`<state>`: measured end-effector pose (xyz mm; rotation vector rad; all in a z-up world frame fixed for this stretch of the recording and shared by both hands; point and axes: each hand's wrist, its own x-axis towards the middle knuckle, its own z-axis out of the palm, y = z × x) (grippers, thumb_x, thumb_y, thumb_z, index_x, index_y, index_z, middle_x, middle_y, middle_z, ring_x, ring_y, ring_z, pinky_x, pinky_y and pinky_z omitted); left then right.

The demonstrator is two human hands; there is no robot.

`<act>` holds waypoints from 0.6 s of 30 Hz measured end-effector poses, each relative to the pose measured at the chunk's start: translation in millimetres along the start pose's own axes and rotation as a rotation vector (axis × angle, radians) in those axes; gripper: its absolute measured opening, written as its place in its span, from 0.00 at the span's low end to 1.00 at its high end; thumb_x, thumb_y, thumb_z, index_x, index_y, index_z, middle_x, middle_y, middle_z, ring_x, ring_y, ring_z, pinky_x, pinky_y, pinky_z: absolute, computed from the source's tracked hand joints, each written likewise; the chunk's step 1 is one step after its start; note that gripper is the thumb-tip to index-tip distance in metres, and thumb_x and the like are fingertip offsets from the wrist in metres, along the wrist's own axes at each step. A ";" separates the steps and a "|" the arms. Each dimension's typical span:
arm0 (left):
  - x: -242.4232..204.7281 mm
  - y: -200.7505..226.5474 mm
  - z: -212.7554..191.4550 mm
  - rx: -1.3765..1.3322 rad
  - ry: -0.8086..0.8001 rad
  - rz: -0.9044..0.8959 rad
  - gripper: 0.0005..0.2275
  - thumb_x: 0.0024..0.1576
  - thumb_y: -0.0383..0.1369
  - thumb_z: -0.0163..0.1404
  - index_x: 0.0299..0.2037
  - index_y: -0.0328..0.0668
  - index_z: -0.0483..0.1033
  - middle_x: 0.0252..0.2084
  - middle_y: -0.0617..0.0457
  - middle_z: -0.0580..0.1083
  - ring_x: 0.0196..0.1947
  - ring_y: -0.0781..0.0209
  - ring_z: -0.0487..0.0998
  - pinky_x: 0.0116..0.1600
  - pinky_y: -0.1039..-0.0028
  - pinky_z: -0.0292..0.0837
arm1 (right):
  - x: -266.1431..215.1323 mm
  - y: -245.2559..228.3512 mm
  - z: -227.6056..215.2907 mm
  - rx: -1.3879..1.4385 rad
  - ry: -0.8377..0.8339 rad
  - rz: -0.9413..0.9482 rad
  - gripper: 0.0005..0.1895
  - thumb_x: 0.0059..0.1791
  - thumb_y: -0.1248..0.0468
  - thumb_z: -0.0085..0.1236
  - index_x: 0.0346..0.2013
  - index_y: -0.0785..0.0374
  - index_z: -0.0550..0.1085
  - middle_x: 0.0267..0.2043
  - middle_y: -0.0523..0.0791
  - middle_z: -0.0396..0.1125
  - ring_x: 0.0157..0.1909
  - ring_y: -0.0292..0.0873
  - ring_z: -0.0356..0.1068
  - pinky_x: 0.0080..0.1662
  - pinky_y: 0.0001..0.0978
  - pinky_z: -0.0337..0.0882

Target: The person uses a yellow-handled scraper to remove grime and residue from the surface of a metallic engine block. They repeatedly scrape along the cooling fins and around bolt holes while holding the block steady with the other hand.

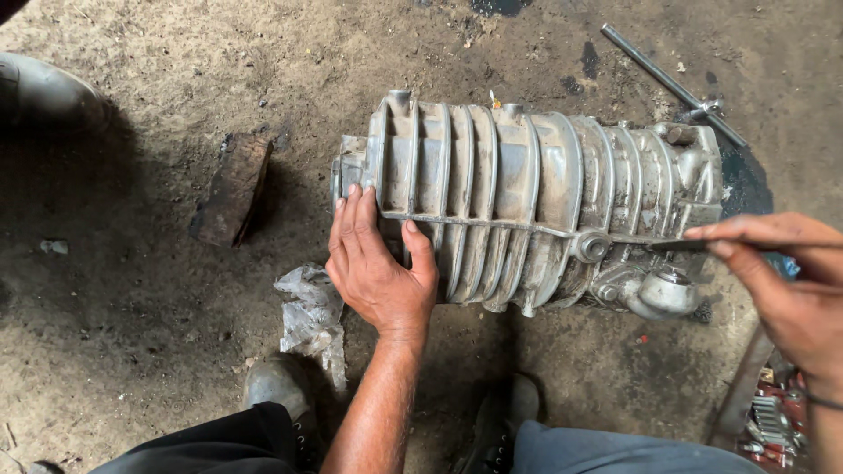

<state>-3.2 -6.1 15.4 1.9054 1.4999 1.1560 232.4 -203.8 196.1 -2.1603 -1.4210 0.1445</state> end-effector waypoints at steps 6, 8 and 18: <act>0.6 0.3 0.2 0.005 0.001 0.008 0.23 0.62 0.39 0.50 0.66 0.41 0.70 0.68 0.50 0.70 0.71 0.49 0.67 0.70 0.57 0.60 | 8.6 -40.7 -0.3 -0.276 -0.075 -0.217 0.10 0.49 0.74 0.63 0.44 0.67 0.77 0.45 0.48 0.76 0.46 0.44 0.77 0.48 0.30 0.75; -0.3 0.0 -0.9 0.006 0.002 0.008 0.22 0.62 0.39 0.50 0.66 0.41 0.70 0.68 0.50 0.70 0.71 0.49 0.67 0.70 0.57 0.60 | 11.7 -48.5 1.3 -0.335 -0.080 -0.193 0.12 0.46 0.76 0.63 0.43 0.67 0.78 0.43 0.49 0.76 0.44 0.46 0.77 0.47 0.34 0.75; 0.2 -0.3 -0.2 0.005 0.016 0.019 0.22 0.62 0.39 0.50 0.66 0.41 0.70 0.68 0.50 0.71 0.71 0.49 0.68 0.70 0.56 0.61 | -7.9 -54.6 13.5 -0.252 0.124 0.075 0.10 0.55 0.73 0.63 0.51 0.69 0.79 0.41 0.48 0.76 0.40 0.37 0.76 0.44 0.24 0.74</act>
